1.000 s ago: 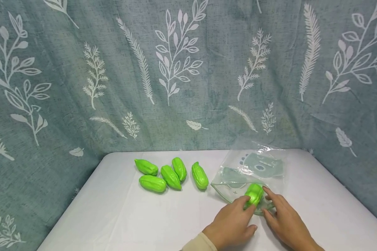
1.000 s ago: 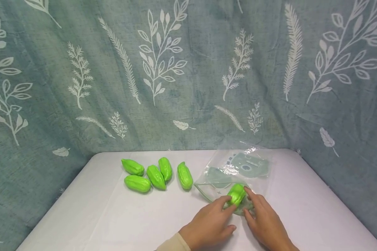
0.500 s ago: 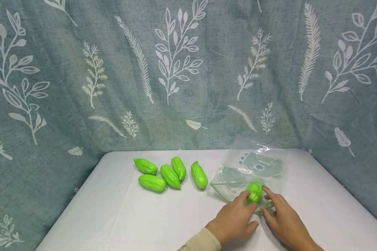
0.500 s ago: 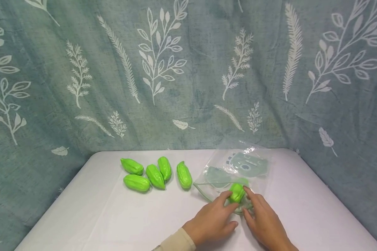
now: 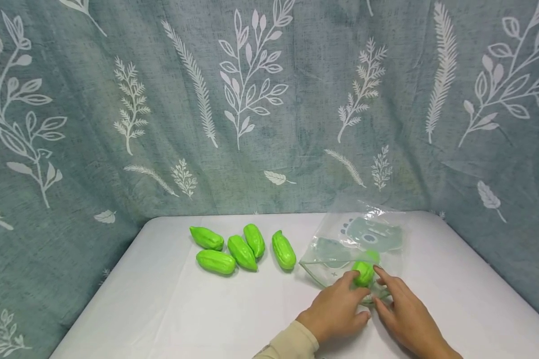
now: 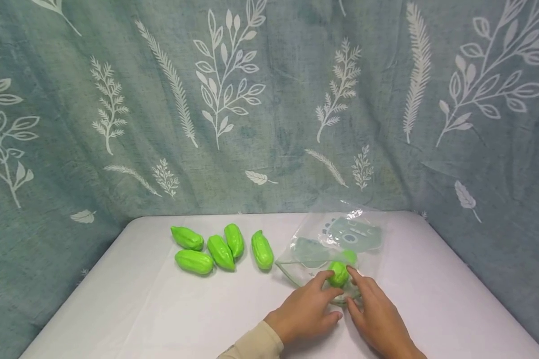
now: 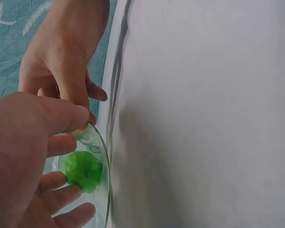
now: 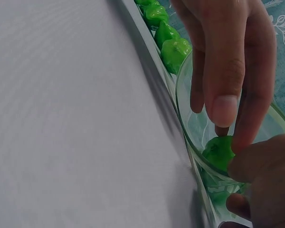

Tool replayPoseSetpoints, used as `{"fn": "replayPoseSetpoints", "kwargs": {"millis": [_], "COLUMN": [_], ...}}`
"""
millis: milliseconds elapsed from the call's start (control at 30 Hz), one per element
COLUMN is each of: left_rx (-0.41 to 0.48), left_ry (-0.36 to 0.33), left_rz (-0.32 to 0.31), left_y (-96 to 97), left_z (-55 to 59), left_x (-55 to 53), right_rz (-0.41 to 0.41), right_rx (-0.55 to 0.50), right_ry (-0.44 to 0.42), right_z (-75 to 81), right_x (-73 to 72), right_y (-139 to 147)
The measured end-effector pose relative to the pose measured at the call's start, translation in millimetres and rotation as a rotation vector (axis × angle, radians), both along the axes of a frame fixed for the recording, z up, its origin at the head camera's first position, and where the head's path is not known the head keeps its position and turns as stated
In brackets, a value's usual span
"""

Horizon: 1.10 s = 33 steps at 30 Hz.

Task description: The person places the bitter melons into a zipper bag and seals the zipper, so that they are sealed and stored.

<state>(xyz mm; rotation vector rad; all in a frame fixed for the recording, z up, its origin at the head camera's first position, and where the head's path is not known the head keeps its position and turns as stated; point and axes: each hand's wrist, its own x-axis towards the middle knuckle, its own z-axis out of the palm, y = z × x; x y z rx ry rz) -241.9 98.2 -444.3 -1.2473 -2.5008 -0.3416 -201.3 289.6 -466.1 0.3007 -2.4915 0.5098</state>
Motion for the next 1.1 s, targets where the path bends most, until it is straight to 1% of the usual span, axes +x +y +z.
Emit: {"fn": "replayPoseSetpoints", "kwargs": {"millis": [167,267,367,467,533,633,733,800,833,900,1033,1100], "left_rx": [0.006,-0.004,-0.027,-0.045,-0.036,0.005,0.068,0.113,0.139,0.198,0.308,0.358], "left_ry": [-0.031,-0.040,-0.035,-0.017,-0.007,0.024,0.085,0.122,0.125,0.085,-0.034,-0.050], "left_rz": [-0.011,-0.013,-0.019,-0.039,-0.057,-0.085,-0.085,-0.064,-0.048,-0.013,0.089,0.143], "left_y": [-0.1,-2.3,-7.3,-14.8,-21.4,-34.3,-51.3,-64.7,-71.9,-86.5,-115.9,-130.2], "left_z": [0.9,2.1,3.2,5.3,7.3,11.7,16.1,18.1,18.5,19.6,20.3,20.4], "left_x": [-3.7,-2.5,-0.3,2.2,3.2,3.5,1.9,-0.3,-1.8,-5.4,-14.1,-19.3], "right_rz": [0.003,0.001,-0.002,-0.005,-0.007,-0.002,-0.002,0.000,0.001,0.002,0.010,0.010], "right_rx": [-0.004,-0.008,-0.009,-0.001,0.001,0.000,0.002,0.002,0.003,0.004,0.011,0.014], "right_ry": [-0.011,-0.028,-0.047,-0.054,-0.048,-0.029,-0.012,-0.003,0.000,-0.004,-0.016,-0.021], "right_z": [0.3,0.0,-0.2,-0.1,0.2,-0.1,-1.0,-1.5,-1.5,-1.5,-0.4,0.4], "right_x": [-0.6,-1.0,-1.0,-0.5,-0.2,0.1,0.4,0.2,0.2,0.1,0.3,0.2], "right_y": [0,-1,-2,-2,-1,-1,0,0,1,1,2,2]}}
